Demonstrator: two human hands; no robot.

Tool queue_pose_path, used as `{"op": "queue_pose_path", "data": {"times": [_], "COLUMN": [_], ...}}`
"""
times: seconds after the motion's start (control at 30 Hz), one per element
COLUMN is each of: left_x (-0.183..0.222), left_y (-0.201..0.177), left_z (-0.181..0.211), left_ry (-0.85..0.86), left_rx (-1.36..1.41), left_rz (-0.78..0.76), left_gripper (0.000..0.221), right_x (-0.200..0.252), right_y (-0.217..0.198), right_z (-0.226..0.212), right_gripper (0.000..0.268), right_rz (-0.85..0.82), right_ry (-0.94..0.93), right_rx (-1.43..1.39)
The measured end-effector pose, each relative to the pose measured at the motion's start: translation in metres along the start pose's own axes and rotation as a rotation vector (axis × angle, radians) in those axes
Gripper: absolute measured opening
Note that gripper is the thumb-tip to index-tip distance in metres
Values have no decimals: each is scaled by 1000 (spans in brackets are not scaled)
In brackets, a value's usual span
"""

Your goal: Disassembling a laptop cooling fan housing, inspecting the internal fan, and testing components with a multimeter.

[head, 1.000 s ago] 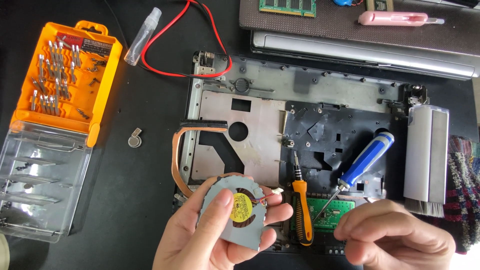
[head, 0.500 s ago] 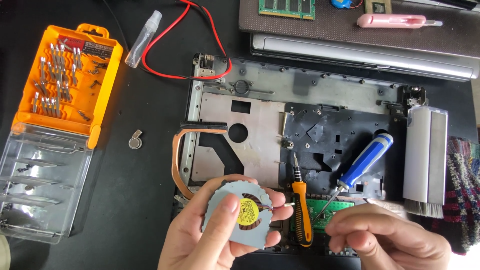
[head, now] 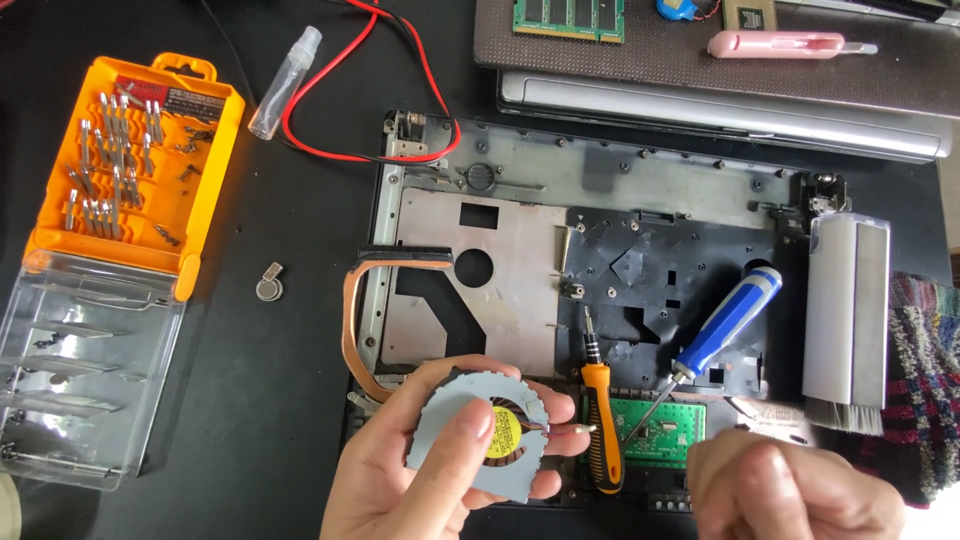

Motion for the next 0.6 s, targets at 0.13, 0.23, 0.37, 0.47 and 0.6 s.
{"op": "queue_pose_path", "data": {"times": [0.13, 0.23, 0.37, 0.47, 0.6], "left_x": [3, 7, 12, 12, 11], "left_y": [-10, -22, -31, -27, -25], "left_z": [-12, -29, -41, -39, -37], "left_ry": [8, 13, 32, 77, 115], "left_rx": [-13, -22, -35, -59, -69], "left_rz": [3, 6, -36, -81, -132], "left_gripper": [28, 28, 28, 28, 28], "right_x": [-4, 3, 10, 8, 18], "right_y": [0, -3, -4, 3, -13], "right_z": [3, 15, 21, 13, 26], "right_gripper": [22, 22, 34, 32, 23], "right_rz": [-11, -20, -12, 28, 111], "right_ry": [-2, -3, 107, 107, 104], "right_rx": [5, 8, 22, -26, 130]}}
Point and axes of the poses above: each hand's wrist, its own x-axis away from the middle knuckle, its own y-axis out of the palm, z = x × y, the point moved 9 cm from there along -x, towards the middle knuckle, and after that the axes turned 15 degrees about -z, right-handed, at the moved point
